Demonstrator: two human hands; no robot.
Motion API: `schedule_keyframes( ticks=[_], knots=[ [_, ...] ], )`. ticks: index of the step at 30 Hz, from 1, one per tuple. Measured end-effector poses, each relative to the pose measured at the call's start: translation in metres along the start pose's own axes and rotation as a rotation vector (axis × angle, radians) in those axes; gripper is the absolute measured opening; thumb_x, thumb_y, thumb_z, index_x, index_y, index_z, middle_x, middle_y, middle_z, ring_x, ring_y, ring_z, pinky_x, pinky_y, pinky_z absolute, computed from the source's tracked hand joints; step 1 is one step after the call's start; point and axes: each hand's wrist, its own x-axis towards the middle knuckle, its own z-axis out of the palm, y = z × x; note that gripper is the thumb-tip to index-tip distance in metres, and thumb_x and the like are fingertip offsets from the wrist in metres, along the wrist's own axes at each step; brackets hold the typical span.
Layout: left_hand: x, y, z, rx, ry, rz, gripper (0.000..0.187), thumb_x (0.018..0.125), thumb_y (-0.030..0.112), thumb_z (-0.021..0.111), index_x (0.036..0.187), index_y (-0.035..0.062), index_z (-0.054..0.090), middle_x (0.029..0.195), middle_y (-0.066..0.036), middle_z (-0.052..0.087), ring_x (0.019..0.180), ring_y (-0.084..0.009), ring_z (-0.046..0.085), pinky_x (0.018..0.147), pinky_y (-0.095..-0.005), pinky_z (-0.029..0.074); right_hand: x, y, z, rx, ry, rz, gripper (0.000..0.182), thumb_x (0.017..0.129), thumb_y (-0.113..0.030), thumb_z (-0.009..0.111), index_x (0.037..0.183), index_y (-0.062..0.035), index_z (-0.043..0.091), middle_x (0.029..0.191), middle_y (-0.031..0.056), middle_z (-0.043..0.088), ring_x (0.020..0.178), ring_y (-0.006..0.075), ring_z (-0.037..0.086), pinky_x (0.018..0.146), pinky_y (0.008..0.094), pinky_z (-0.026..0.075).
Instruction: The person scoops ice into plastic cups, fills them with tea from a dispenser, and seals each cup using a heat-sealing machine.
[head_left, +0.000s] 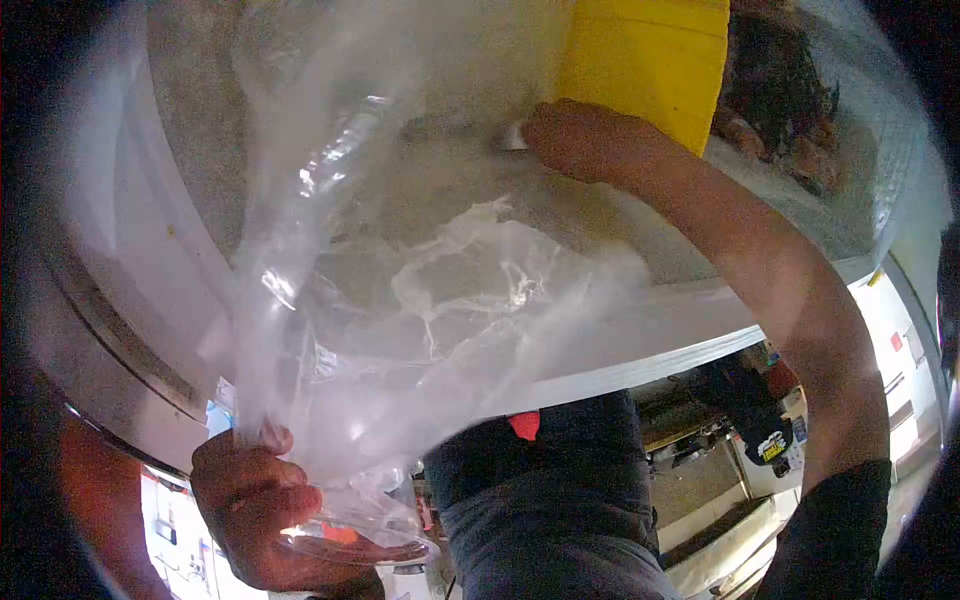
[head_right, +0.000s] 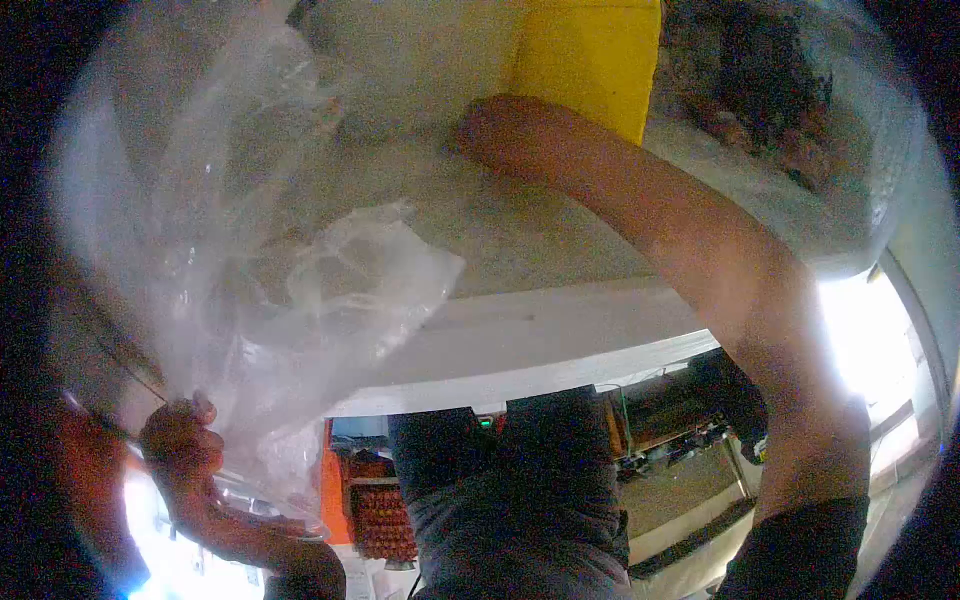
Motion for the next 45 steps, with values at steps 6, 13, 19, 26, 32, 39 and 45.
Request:
schedule_keyframes(
  ticks=[6,13,19,26,32,39,45],
  knots=[
    [0.013,0.023,0.038,0.004,0.322,0.019,0.058,0.061,0.048,0.092,0.098,0.0139,0.064,0.082,-0.006,0.058,0.084,-0.0281,0.061,0.073,-0.0411,0.053,0.024,-0.035,-0.014,-0.284,-0.110,0.381,0.018,0.089,-0.008,0.059,0.101,-0.0008,0.070,0.101,0.0218,0.070,0.097,0.0389,0.069,0.084,0.0482,0.057],
    [0.011,0.029,0.022,0.029,0.258,-0.009,0.059,0.060,0.044,0.092,0.103,0.0140,0.066,0.086,-0.006,0.058,0.086,-0.0281,0.060,0.073,-0.0417,0.053,0.060,-0.028,-0.013,-0.364,-0.171,0.265,0.017,0.089,-0.008,0.058,0.097,-0.0002,0.072,0.102,0.0220,0.071,0.097,0.0373,0.070,0.084,0.0474,0.058],
    [0.009,0.028,0.028,-0.088,0.262,-0.178,0.012,0.071,0.022,0.066,0.074,0.0123,0.058,0.082,-0.006,0.066,0.089,-0.0301,0.063,0.083,-0.0481,0.053,0.045,-0.015,0.032,-0.354,-0.218,0.434,0.020,0.090,-0.008,0.056,0.099,-0.0001,0.072,0.105,0.0208,0.071,0.100,0.0378,0.070,0.085,0.0470,0.058],
    [0.012,0.026,0.017,-0.003,0.208,-0.104,0.015,0.069,0.021,0.064,0.077,0.0097,0.060,0.085,-0.012,0.066,0.085,-0.0300,0.064,0.078,-0.0441,0.051,0.044,-0.006,-0.001,-0.326,-0.348,0.442,0.023,0.089,-0.009,0.055,0.104,0.0023,0.068,0.103,0.0249,0.069,0.097,0.0410,0.069,0.086,0.0488,0.057],
    [-0.002,-0.010,0.003,-0.017,0.106,0.118,0.055,0.061,0.049,0.085,0.093,0.0114,0.061,0.075,-0.005,0.056,0.072,-0.0268,0.058,0.072,-0.0445,0.050,0.054,-0.032,-0.037,-0.317,-0.011,0.501,0.020,0.090,-0.012,0.055,0.099,0.0016,0.066,0.097,0.0265,0.068,0.090,0.0420,0.070,0.078,0.0508,0.058],
    [0.002,0.011,0.016,0.022,0.279,0.002,0.056,0.062,0.048,0.089,0.099,0.0126,0.065,0.080,-0.005,0.057,0.078,-0.0270,0.059,0.074,-0.0433,0.053,0.043,-0.007,-0.058,-0.549,0.194,0.504,0.019,0.091,-0.011,0.055,0.099,0.0015,0.065,0.094,0.0270,0.068,0.089,0.0413,0.070,0.074,0.0504,0.059],
    [0.022,0.029,0.030,-0.086,0.298,0.030,0.048,0.064,0.039,0.088,0.100,0.0137,0.070,0.088,-0.007,0.060,0.086,-0.0281,0.062,0.077,-0.0423,0.055,0.013,-0.010,-0.087,-0.706,-0.037,0.659,0.019,0.091,-0.012,0.054,0.101,-0.0004,0.066,0.094,0.0261,0.069,0.092,0.0419,0.070,0.077,0.0515,0.058]
  ],
)
